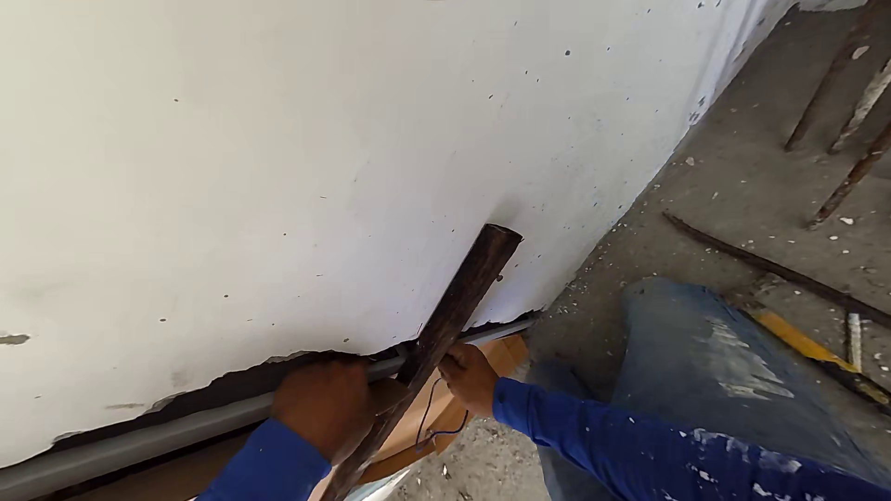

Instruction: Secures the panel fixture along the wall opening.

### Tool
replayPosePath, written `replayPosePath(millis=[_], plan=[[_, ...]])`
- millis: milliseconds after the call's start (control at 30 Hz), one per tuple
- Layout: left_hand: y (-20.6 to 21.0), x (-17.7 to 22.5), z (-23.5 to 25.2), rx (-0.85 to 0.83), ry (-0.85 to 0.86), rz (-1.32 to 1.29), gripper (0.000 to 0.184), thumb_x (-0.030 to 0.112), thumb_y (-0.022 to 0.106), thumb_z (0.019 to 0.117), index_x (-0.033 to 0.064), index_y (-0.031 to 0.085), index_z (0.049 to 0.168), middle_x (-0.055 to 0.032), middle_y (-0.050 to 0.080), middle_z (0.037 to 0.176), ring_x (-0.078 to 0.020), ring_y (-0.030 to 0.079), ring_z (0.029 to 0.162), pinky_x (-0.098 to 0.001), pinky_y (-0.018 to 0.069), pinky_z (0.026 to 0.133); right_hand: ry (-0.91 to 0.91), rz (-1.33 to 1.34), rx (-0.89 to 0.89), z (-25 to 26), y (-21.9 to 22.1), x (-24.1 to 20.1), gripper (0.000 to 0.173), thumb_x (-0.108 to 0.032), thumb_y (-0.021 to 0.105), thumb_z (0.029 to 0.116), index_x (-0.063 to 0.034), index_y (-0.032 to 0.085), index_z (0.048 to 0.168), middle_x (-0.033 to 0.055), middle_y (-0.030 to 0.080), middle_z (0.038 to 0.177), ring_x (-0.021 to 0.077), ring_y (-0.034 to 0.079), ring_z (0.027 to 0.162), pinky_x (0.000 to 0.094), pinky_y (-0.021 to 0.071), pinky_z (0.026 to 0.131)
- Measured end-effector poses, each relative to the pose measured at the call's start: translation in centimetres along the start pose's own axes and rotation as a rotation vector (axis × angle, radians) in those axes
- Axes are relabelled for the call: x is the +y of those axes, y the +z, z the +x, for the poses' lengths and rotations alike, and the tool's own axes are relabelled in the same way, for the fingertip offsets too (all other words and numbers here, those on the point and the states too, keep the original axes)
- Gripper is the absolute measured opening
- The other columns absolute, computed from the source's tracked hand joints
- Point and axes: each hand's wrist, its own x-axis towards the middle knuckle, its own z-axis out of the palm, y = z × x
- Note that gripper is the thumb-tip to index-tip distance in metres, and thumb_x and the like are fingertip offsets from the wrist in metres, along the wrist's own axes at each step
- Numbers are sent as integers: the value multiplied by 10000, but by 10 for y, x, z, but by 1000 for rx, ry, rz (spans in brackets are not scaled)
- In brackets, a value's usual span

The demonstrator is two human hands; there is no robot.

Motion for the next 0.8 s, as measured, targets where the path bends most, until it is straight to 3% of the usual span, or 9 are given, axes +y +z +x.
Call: replayPosePath(millis=[67,200,333,500,667,800], plan=[[0,0,0,-7,-2,-12,448,440,529,983,94,651,1241,-194,711,1132,-404,683,1094,-602,543,874,-29,-86,-22,1,-3,1,295,-271,487,1080,-76,706,1042,4,581,751,97,555,646,303,510,657],[-1,1,1,-12,1,2,480,476,505,993,93,648,1245,-198,712,1131,-399,686,1097,-599,547,871,-92,-343,-120,1,-5,-3,357,-316,443,1077,-79,709,1105,66,689,860,171,672,791,413,561,795],[0,-1,2,-6,12,14,475,472,508,992,87,649,1232,-193,712,1129,-403,688,1086,-601,548,864,19,-230,-266,7,-1,-11,314,-293,461,1084,-48,655,1121,45,650,811,140,639,699,353,563,718],[3,-2,2,10,20,8,454,449,502,1004,100,636,1261,-196,706,1144,-409,686,1091,-603,552,862,169,-3,-393,16,-11,-20,264,-317,497,1092,-87,617,1047,-2,571,700,80,529,519,239,467,488],[10,-5,3,104,41,-4,438,427,540,976,74,668,1202,-195,701,1160,-411,688,1076,-610,560,832,241,257,-433,15,-10,-18,178,-213,485,1085,-109,545,954,-15,505,648,91,487,475,250,471,461],[2,-1,1,37,-5,-29,430,410,508,987,47,672,1150,-210,704,1138,-413,689,1075,-616,553,835,250,298,-438,18,-10,-17,149,-182,486,1080,-113,540,959,-12,506,641,92,492,473,252,480,462]])
